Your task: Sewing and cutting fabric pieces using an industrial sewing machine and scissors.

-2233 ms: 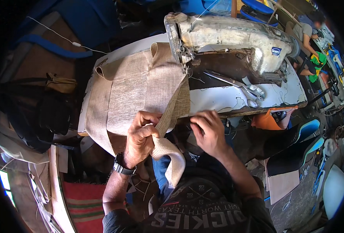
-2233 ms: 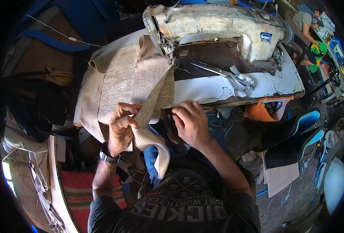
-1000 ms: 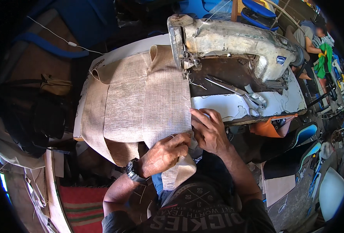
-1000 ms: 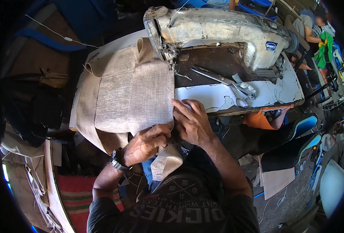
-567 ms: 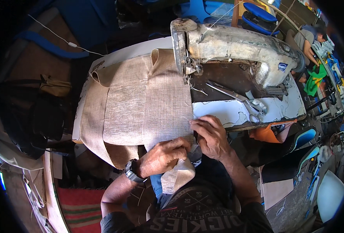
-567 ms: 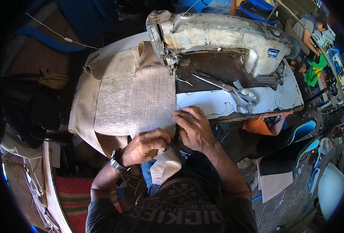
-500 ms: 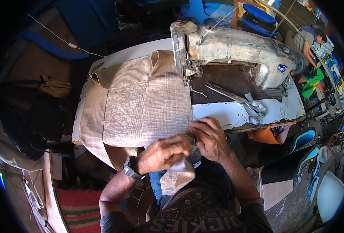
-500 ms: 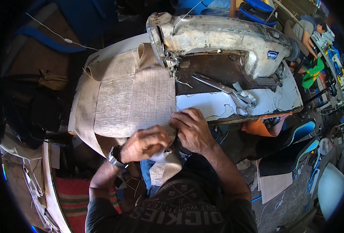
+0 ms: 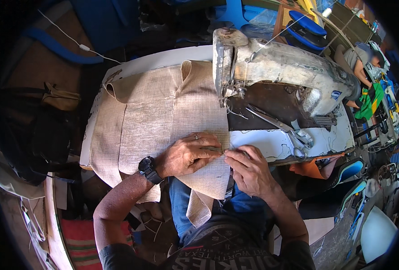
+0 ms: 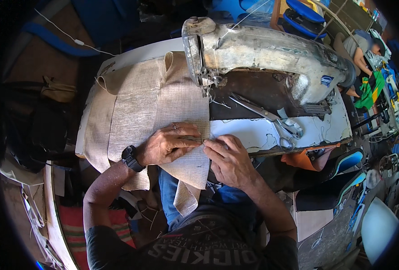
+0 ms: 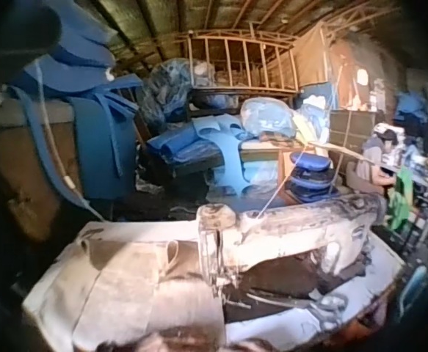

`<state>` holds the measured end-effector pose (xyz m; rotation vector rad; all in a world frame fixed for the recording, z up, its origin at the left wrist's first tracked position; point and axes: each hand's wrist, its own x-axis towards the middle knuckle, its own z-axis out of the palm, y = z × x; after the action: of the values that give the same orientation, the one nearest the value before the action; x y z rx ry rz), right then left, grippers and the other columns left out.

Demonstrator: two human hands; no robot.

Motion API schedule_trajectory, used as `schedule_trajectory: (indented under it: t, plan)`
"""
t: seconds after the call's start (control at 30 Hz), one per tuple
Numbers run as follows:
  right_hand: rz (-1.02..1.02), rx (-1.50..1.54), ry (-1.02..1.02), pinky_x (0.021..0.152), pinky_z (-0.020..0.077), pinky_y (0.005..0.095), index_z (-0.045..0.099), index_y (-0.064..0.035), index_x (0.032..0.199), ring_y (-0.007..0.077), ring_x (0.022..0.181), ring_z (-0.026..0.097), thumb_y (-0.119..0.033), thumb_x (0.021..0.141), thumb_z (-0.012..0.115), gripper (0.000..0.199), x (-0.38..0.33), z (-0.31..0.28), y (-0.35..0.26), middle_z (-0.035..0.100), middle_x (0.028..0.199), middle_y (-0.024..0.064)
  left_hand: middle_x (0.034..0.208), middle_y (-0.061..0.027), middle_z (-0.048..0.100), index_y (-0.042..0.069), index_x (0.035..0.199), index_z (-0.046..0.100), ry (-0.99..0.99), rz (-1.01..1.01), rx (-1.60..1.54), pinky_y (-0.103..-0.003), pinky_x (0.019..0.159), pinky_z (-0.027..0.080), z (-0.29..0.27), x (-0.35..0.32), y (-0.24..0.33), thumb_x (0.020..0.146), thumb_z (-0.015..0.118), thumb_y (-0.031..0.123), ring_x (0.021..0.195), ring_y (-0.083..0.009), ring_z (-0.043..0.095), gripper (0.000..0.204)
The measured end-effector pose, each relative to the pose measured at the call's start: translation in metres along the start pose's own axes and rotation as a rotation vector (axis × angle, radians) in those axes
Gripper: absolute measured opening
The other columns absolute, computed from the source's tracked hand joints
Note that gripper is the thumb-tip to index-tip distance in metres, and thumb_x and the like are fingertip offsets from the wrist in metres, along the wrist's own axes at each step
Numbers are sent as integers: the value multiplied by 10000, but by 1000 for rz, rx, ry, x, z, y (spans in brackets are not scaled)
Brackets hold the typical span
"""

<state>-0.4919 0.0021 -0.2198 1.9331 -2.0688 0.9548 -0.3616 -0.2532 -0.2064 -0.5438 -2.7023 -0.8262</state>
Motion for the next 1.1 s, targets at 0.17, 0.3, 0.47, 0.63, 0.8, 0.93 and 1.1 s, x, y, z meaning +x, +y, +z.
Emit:
schedule_trajectory:
  t: [0.17, 0.3, 0.47, 0.63, 0.8, 0.93, 1.1]
  plan:
    - [-17, -32, -78, 1123, 505, 515, 747, 17, 1228, 346, 1254, 603, -53, 841, 725, 394, 6, -4, 8, 687, 1392, 133, 1382, -83, 728, 106, 1263, 810, 16, 3, -8, -460, 1196, 533, -4, 6, -3, 933, 797, 98, 1373, -313, 640, 331]
    - [2, -39, -86, 1107, 513, 492, 764, 10, 1222, 330, 1241, 618, -5, 819, 693, 409, 11, -4, 13, 696, 1403, 113, 1393, -86, 723, 105, 1285, 802, -1, -5, -21, -452, 1195, 533, -7, 11, -8, 927, 799, 91, 1379, -317, 637, 358]
    - [-31, -76, -116, 1107, 514, 482, 745, 22, 1254, 314, 1239, 603, -39, 843, 725, 416, 21, -7, 23, 683, 1413, 127, 1404, -98, 725, 123, 1297, 805, -1, -61, -87, -480, 1189, 539, -11, 17, -16, 929, 816, 78, 1381, -335, 641, 371]
    - [15, -70, -169, 1088, 521, 473, 735, 27, 1268, 307, 1203, 602, -38, 868, 709, 407, 33, -9, 32, 675, 1424, 119, 1385, -122, 737, 101, 1300, 800, 10, -62, -99, -478, 1166, 553, -12, 26, -29, 936, 795, 49, 1349, -339, 664, 368]
    - [53, -90, -173, 1075, 521, 461, 727, -9, 1259, 310, 1191, 595, -22, 895, 689, 366, 47, -4, 43, 676, 1409, 99, 1358, -141, 752, 81, 1293, 797, 50, 25, 10, -479, 1132, 576, -14, 34, -47, 967, 769, 69, 1313, -345, 687, 327]
    - [37, -97, -165, 1070, 521, 464, 723, -11, 1253, 310, 1193, 594, -21, 897, 686, 358, 54, 1, 54, 675, 1413, 101, 1384, -140, 739, 97, 1303, 795, 5, -35, -29, -462, 1103, 592, -20, 38, -60, 972, 753, 114, 1293, -341, 700, 333]
    - [74, -124, -171, 1083, 511, 472, 720, -11, 1250, 313, 1203, 589, -34, 905, 679, 349, 62, 6, 60, 668, 1440, 102, 1390, -146, 740, 87, 1298, 796, -5, -61, -40, -479, 1115, 585, -23, 44, -73, 1006, 755, 169, 1312, -338, 692, 305]
